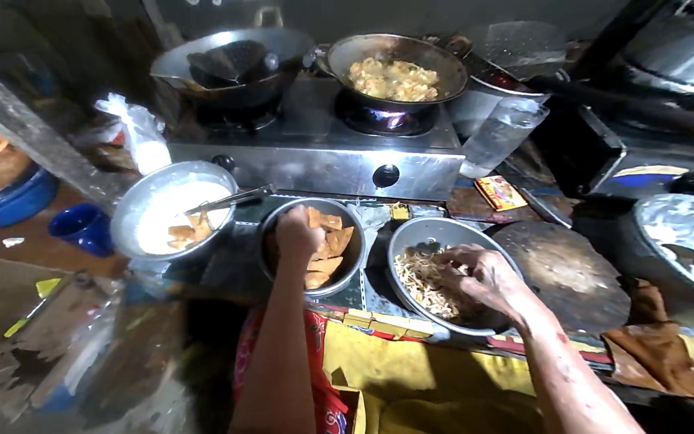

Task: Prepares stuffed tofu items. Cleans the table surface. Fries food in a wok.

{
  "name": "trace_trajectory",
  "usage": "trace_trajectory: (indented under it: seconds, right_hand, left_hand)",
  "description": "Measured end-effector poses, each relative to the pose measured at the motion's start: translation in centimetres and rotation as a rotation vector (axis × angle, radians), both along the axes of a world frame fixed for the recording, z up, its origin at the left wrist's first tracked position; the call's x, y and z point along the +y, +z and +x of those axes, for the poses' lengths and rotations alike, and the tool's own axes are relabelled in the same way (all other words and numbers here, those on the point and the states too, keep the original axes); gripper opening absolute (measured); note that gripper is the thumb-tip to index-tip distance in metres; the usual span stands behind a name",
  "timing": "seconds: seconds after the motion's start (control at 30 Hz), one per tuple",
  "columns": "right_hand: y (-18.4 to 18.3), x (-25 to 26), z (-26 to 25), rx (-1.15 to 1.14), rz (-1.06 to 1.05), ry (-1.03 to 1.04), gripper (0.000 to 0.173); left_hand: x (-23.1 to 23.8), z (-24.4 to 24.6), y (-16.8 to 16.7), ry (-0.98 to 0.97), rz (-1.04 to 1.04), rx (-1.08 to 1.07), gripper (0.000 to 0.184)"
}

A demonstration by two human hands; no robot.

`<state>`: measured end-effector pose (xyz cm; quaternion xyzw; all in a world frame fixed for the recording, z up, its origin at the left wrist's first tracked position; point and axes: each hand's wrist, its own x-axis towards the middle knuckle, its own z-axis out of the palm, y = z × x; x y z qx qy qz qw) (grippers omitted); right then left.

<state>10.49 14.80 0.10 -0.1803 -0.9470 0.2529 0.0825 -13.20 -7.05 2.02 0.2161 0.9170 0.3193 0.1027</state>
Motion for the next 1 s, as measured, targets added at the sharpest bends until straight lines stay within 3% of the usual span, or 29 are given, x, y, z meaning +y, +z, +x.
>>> trace_trajectory:
  seconds: [0.1, 0.2, 0.27, 0.33, 0.43, 0.67, 0.8, 0.9, 1.0]
  right_hand:
    - [0.4, 1.0, -1.7, -0.172, 0.016, 0.081, 0.031]
    - [0.0, 1.5, -3.7, -0.409, 0.017, 0.143, 0.044]
    - [-0.7, 1.9, -4.6, -0.49, 0.014, 0.197, 0.049]
    - [-1.0, 1.9, -4.9, -0.491, 0.005, 0.264, 0.042]
    - [-1.1, 2.0, -5.1, -0.491, -0.018, 0.319, 0.024]
    - [1.7, 1.6, -3.3, -0.22, -0.071, 0.155, 0.013]
    - [2.2, 1.2, -2.4, -0.056, -0.105, 0.043, 0.011]
    - [2.1, 1.5, -1.9, -0.162, -0.039, 0.02, 0.012]
    - [1.5, 1.9, -1.3, -0.28, -0.003, 0.052, 0.015]
  left_hand:
    - [-1.0, -0.3, -0.4, -0.063, 0.203, -0.049, 0.034]
    - [-1.7, -0.6, -0.9, -0.164, 0.215, -0.061, 0.023]
    - [-1.8, -0.9, -1.0, -0.218, 0.165, -0.059, 0.028]
    - [-1.6, -0.8, -0.7, -0.245, 0.067, -0.052, 0.035]
    - [-1.1, -0.6, -0.7, -0.227, -0.034, -0.018, 0.029]
    - [-1.6, -0.2, -0.6, -0.153, 0.154, 0.014, 0.016]
    - [-2.3, -0.7, -1.1, -0.025, 0.373, 0.028, 0.016]
    - [-3.0, -0.9, -1.6, 0.118, 0.712, 0.007, 0.027]
    - [-3.2, -0.9, -1.4, 0.161, 1.032, -0.151, 0.031]
